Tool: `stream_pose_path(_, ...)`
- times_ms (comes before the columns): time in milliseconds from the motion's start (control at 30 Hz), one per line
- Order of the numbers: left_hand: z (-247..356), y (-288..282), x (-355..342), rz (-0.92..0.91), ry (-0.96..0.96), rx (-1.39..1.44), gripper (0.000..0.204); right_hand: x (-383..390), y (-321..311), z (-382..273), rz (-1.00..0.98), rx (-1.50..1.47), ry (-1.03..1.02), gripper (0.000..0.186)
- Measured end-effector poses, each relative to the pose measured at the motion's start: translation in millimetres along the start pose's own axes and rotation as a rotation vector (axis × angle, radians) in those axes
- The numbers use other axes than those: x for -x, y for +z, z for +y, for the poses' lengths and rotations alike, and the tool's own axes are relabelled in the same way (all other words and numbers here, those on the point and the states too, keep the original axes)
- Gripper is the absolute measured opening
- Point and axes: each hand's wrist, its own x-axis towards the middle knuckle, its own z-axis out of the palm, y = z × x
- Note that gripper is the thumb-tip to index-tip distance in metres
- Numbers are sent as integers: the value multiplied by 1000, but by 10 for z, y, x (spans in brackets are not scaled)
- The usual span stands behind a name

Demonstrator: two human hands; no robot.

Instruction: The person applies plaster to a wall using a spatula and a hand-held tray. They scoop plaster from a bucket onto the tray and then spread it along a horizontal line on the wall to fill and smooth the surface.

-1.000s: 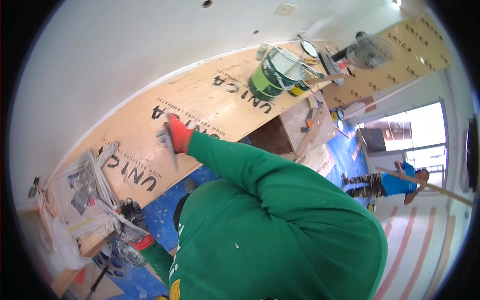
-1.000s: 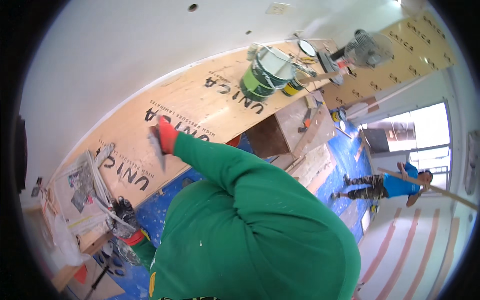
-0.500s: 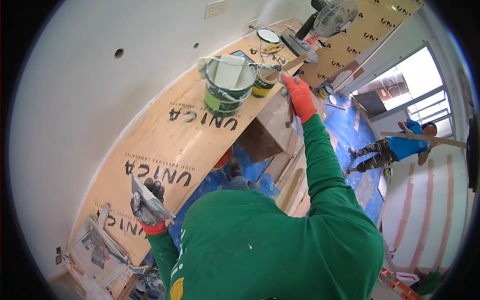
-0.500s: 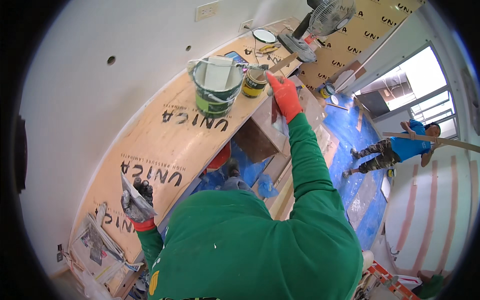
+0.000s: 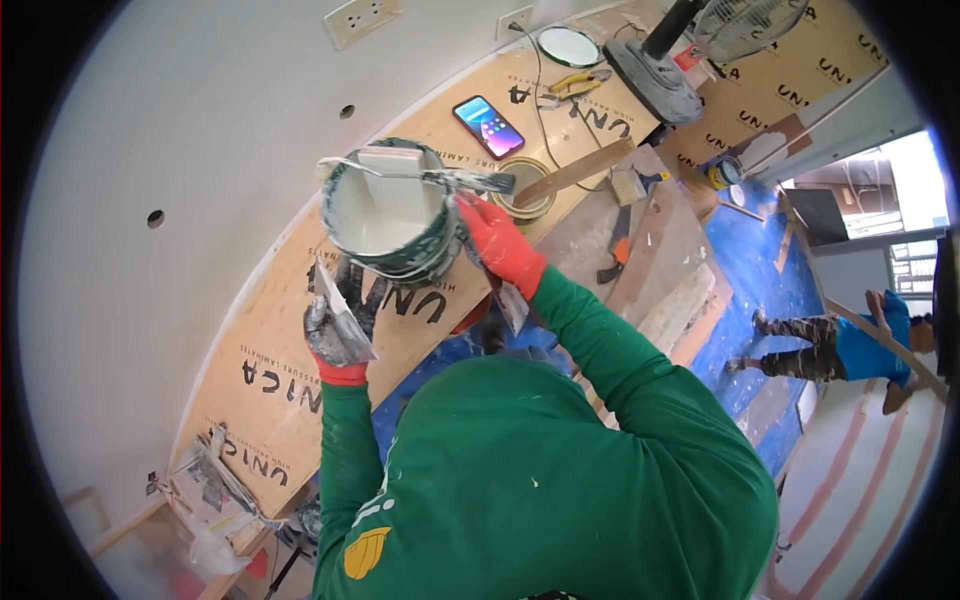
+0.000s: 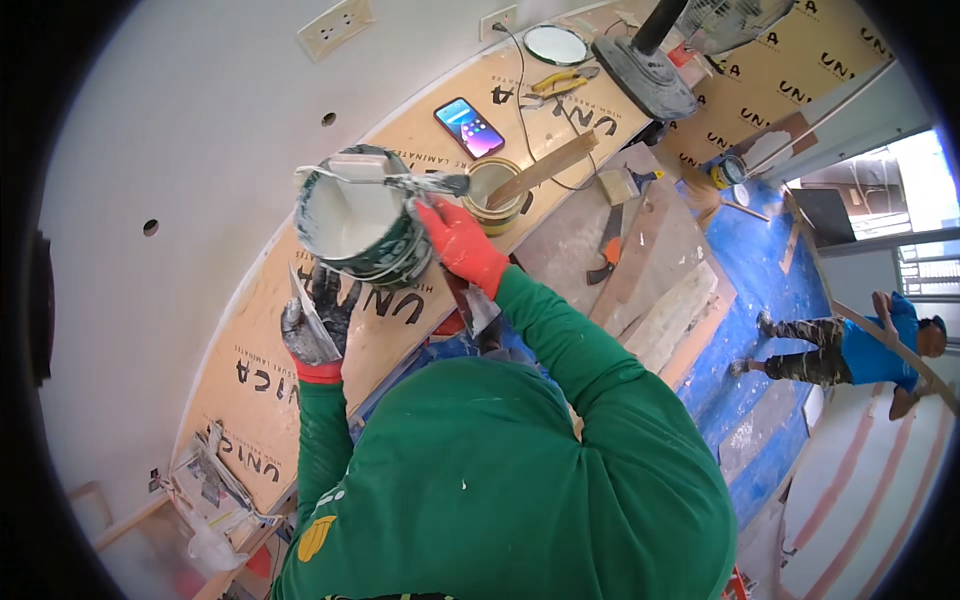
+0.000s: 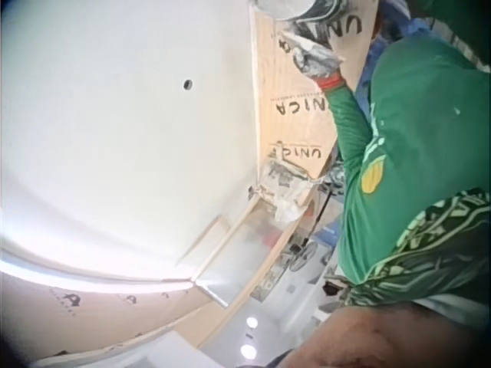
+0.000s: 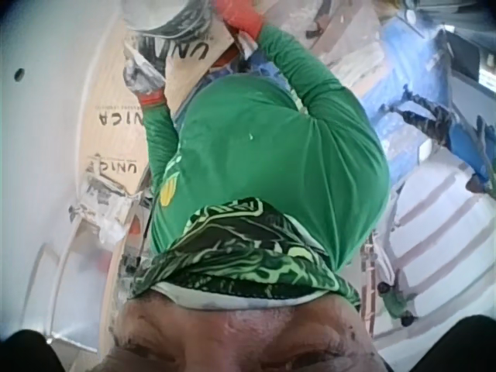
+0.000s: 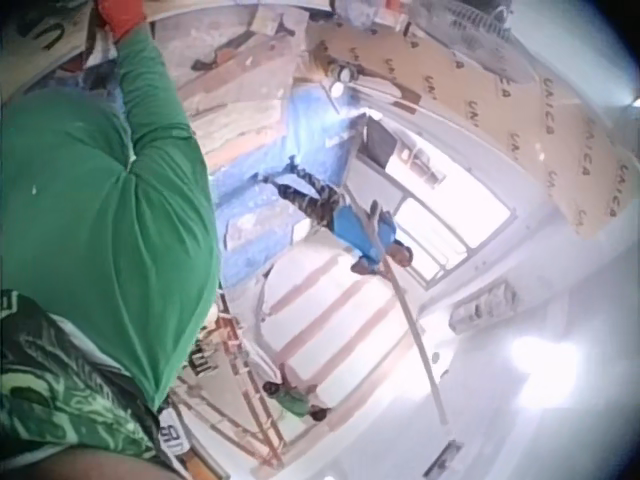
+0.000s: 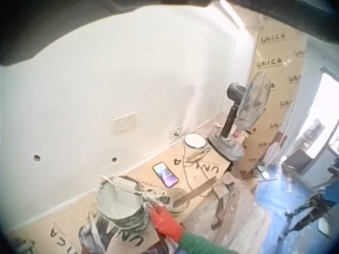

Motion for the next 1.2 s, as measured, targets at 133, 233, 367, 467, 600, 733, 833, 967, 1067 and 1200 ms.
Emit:
stream_pose_path(133,-40,724,-16,55,19,-182,37,-170,19,-245,-107,-59,68,59)
stream_pose_path(233,143,98,-181,133,126,-294,20,-237,-25,-282,-128,83,-28,63)
stream_pose_path(367,41,205,-175,233,211,-379,10,-249,-130,-146,-224,101,-36,69)
stream_pose_path(467,33,-64,-135,243,233,-382,9,-143,-143,30,-243,153,-136,72)
stream_pose_path(600,10,-52,-101,230,228,-408,11,-86,-133,184,-192,143,-204,67)
stream_pose_path(733,-11,-91,-61,193,230,-390,14,-76,-216,55,-319,264,-73,58)
stream_pose_path(833,-92,-1,-84,217,290,-447,14,-43,-208,94,-308,320,-67,53)
stream_pose_path(967,-135,191,-257,195,257,-381,11,-115,-61,390,1,233,-347,46)
stream_pose_path(1067,-60,-87,-477,184,362,-468,12,-138,-33,406,65,250,-366,43)
stream_pose_path(1200,-14,2,-461,193,288,-343,7,56,-456,-665,-214,461,43,53)
